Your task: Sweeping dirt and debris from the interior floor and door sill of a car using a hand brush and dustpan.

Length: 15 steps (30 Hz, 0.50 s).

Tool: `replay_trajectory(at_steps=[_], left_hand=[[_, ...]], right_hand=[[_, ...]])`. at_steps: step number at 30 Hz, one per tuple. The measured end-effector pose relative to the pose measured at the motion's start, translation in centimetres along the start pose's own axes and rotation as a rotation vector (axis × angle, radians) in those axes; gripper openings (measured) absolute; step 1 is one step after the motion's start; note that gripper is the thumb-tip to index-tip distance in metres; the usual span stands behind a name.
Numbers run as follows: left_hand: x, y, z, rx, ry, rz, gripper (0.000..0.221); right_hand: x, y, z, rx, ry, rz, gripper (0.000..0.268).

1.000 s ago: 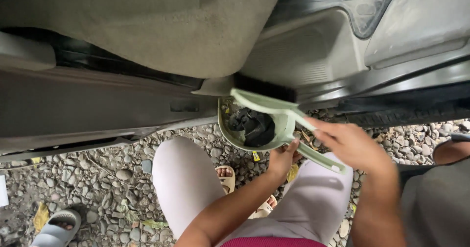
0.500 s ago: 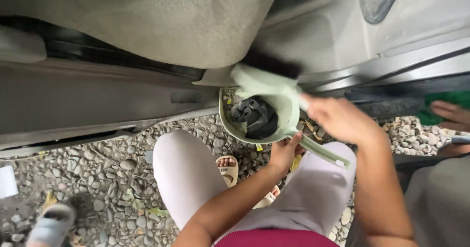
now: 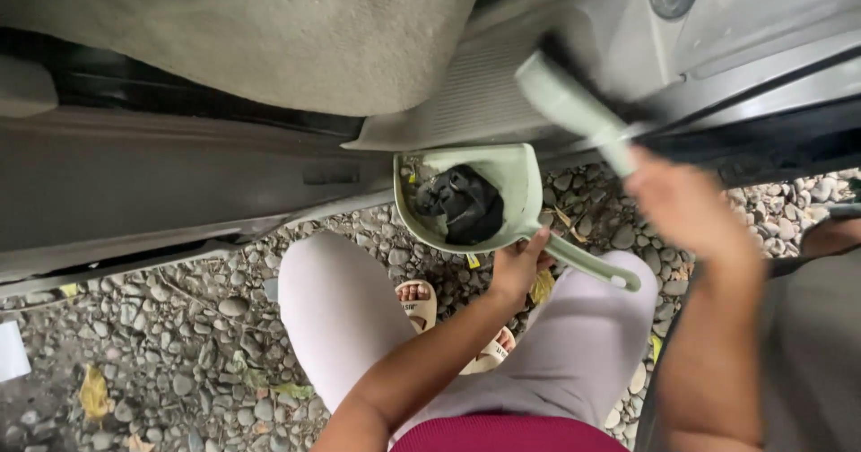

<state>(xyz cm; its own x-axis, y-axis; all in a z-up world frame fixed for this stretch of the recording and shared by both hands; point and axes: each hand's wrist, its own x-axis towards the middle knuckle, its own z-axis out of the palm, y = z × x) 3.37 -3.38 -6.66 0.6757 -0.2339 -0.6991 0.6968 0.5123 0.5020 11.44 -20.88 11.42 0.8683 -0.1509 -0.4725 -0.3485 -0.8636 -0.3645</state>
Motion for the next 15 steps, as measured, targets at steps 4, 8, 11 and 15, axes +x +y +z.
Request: replay_trajectory(at_steps=[4, 8, 11, 15], left_hand=[[-0.6, 0.6, 0.0, -0.045, 0.026, -0.039, 0.043], [-2.3, 2.7, 0.6, -0.042, -0.002, -0.065, 0.059], [-1.0, 1.3, 0.2, -0.037, 0.043, -0.075, 0.042], [-2.3, 2.2, 0.1, 0.043, 0.012, -0.055, 0.042]], right_hand=[[-4.5, -5.6, 2.0, -0.131, -0.283, -0.005, 0.044], [-7.8, -3.5, 0.7, -0.139, -0.343, -0.075, 0.057], [-7.4, -1.7, -0.9, -0.038, -0.125, 0.042, 0.058], [-5.6, -3.4, -0.9, -0.235, 0.050, 0.094, 0.053]])
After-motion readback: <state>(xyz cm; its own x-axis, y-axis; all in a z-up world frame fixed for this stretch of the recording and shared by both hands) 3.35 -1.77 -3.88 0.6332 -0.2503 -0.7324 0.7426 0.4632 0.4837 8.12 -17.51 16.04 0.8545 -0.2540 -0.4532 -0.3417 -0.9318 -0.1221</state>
